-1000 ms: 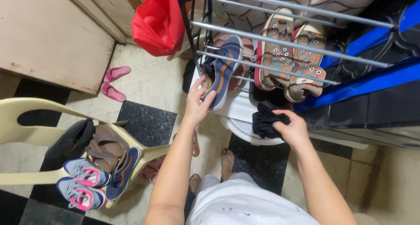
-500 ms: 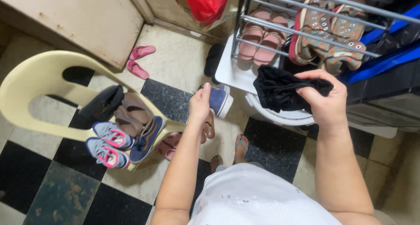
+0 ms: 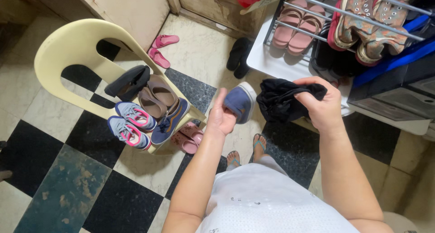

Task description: The person wipes various shoes and sandals with a black cloth. They handle a brown sandal, a blue sneaker, a patterned sneaker, a red slip-on, and a pink sandal, wiping the upper and sole surfaces of each item before placing them on a nearby chair or the floor.

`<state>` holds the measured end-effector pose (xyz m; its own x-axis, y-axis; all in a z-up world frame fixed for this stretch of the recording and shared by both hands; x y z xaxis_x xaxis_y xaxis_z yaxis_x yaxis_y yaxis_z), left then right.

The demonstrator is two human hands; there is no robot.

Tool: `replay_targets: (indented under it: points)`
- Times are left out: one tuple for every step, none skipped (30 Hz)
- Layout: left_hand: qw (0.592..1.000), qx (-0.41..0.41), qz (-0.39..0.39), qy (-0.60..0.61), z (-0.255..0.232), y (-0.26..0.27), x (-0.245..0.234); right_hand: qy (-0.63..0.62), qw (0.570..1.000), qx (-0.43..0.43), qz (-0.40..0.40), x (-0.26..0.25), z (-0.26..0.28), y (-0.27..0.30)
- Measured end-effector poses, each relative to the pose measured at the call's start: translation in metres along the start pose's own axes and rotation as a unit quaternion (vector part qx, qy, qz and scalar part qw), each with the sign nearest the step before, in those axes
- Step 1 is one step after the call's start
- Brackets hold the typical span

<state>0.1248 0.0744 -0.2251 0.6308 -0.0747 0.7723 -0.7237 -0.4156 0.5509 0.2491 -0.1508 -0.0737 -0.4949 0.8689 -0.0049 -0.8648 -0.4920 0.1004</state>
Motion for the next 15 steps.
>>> replay_targets:
  points:
    - [1.0,-0.004,0.025,-0.002,0.001,0.004,0.001,0.018,1.0,-0.011,0.011,0.001,0.006,0.006]
    - [0.999,-0.008,0.052,-0.004,0.002,0.005,0.003,0.037,0.999,-0.024,0.021,0.0,0.013,0.011]
    - [0.997,-0.011,0.08,-0.006,0.002,0.007,0.005,0.045,0.998,-0.031,0.022,-0.001,0.022,0.016]
    - [0.997,-0.011,0.081,0.006,0.002,0.008,0.006,0.053,0.998,-0.039,0.023,-0.003,0.031,0.02]
    - [0.996,-0.011,0.082,0.018,0.001,0.008,0.007,0.062,0.997,-0.047,0.024,-0.005,0.041,0.024]
    - [0.996,-0.011,0.083,0.031,0.001,0.008,0.008,0.076,0.995,-0.064,0.02,-0.005,0.05,0.026]
    - [0.996,-0.014,0.073,0.04,0.002,0.007,0.01,0.091,0.992,-0.081,0.017,-0.005,0.059,0.028]
    - [0.997,-0.017,0.061,0.049,0.003,0.007,0.011,0.105,0.99,-0.096,0.015,-0.005,0.068,0.029]
    - [0.997,-0.02,0.049,0.058,0.005,0.007,0.013,0.097,0.989,-0.113,0.021,-0.003,0.077,0.029]
    - [0.996,-0.029,0.056,0.061,0.006,0.009,0.015,0.088,0.987,-0.13,0.027,0.0,0.084,0.028]
    - [0.995,-0.038,0.062,0.064,0.007,0.012,0.019,0.079,0.986,-0.146,0.033,0.004,0.09,0.027]
    - [0.994,-0.049,0.068,0.066,0.01,0.016,0.023,0.127,0.973,-0.191,0.023,0.01,0.094,0.026]
    - [0.995,-0.042,0.084,0.039,0.015,0.021,0.03,0.174,0.956,-0.235,0.012,0.018,0.096,0.024]
    - [0.994,-0.033,0.1,0.011,0.022,0.028,0.038,0.22,0.935,-0.278,0.003,0.029,0.096,0.023]
    - [0.993,-0.025,0.117,-0.018,0.029,0.035,0.046,0.278,0.905,-0.323,0.001,0.045,0.091,0.024]
Point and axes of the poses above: each hand's wrist, its own y-axis away from the middle knuckle, its own x-axis out of the palm, z = x × y, the point moved 1 cm from there along -y, towards the middle knuckle, and after that the axes turned 7 degrees about x, right-handed, at the moved point
